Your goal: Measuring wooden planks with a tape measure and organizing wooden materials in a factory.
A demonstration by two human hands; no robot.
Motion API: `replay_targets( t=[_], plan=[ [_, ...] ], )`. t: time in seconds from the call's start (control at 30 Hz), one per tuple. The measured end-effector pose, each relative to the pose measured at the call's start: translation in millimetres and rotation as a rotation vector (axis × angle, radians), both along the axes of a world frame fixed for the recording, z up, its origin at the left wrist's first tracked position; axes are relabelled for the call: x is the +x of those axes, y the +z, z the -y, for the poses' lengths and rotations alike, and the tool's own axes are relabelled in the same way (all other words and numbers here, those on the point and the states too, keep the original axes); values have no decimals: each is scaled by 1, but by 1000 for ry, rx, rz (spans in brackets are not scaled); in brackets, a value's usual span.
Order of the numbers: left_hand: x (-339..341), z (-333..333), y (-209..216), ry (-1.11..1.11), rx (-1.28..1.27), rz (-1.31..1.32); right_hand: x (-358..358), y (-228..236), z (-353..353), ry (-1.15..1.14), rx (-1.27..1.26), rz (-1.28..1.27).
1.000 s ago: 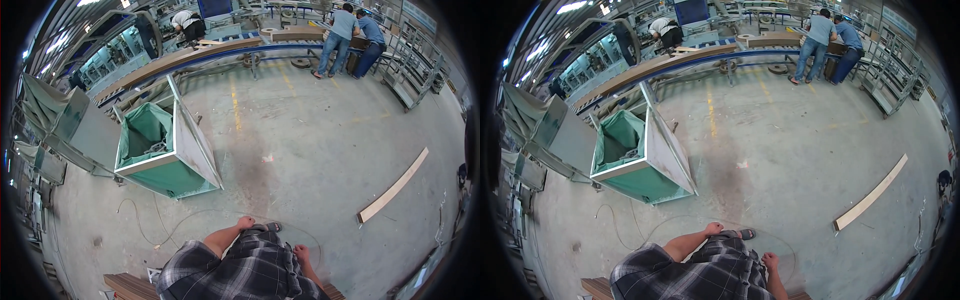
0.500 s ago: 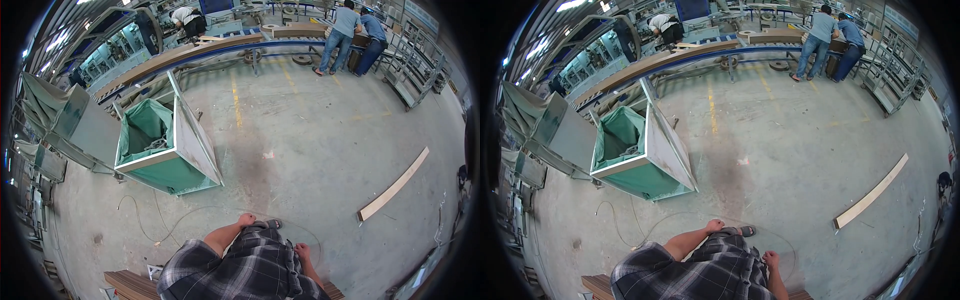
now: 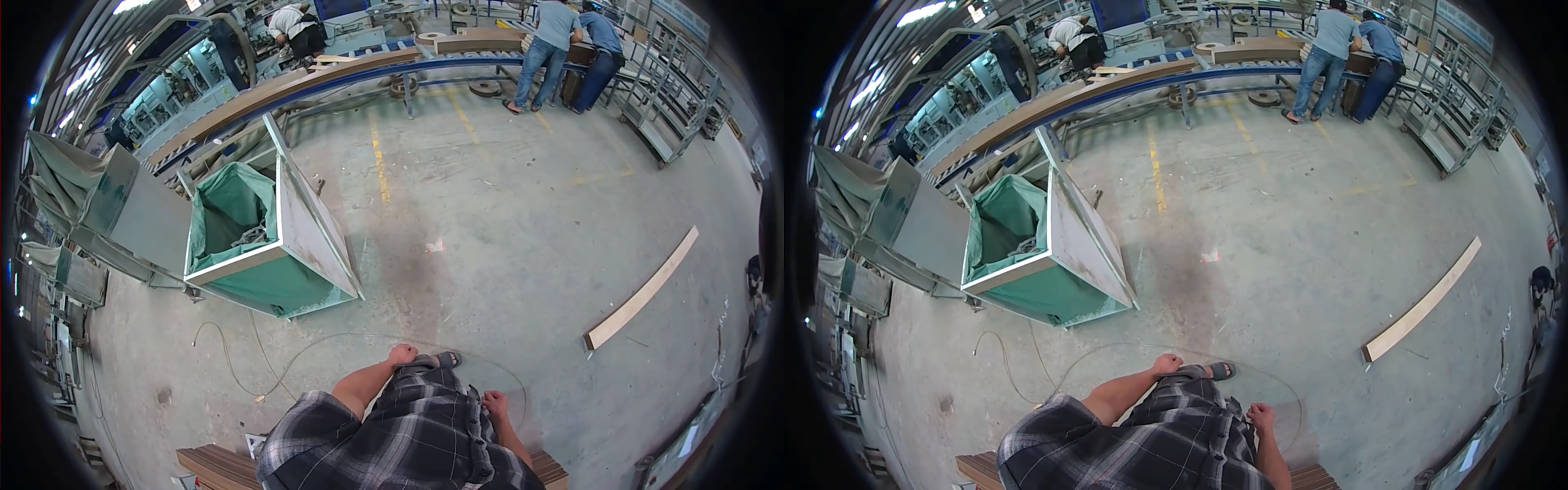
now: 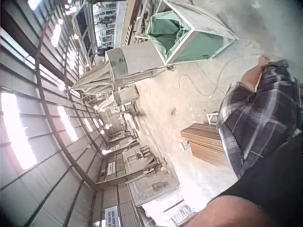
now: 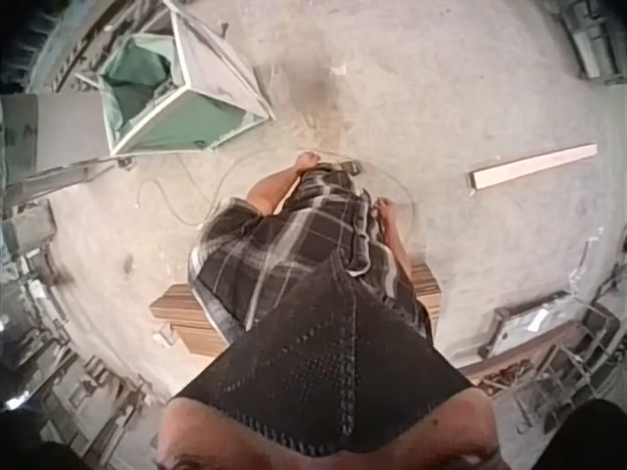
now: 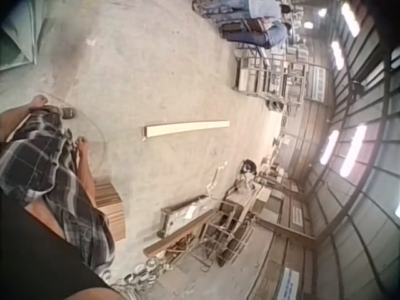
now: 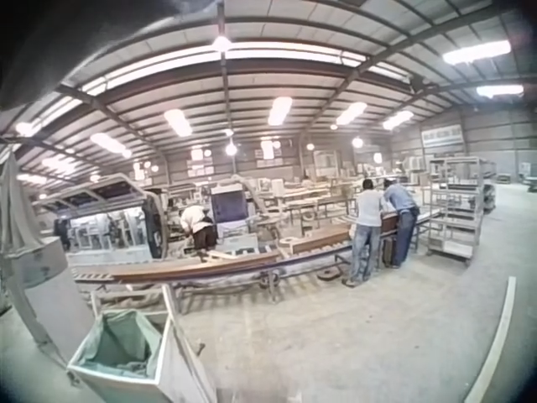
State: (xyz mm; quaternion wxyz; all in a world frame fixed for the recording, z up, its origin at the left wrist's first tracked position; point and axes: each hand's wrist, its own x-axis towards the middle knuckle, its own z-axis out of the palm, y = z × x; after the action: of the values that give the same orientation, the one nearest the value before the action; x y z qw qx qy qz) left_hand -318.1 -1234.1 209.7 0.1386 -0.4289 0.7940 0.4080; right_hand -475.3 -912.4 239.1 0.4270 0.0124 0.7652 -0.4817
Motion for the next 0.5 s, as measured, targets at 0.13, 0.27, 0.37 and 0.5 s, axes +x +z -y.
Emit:
replay_targets(
  t=[0.13,0.27,0.37,0.5],
  plan=[
    [2,0,2,11,21,-75,0,-18,-7,-102,55,97],
    [0,-3,14,37,60,-88,-2,-28,-11,13,129,8],
    [-1,-3,19,68,69,-49,-1,-23,-10,26,140,-12],
    [1,-2,17,102,125,-36,1,-11,-7,12,124,-34]
  ],
)
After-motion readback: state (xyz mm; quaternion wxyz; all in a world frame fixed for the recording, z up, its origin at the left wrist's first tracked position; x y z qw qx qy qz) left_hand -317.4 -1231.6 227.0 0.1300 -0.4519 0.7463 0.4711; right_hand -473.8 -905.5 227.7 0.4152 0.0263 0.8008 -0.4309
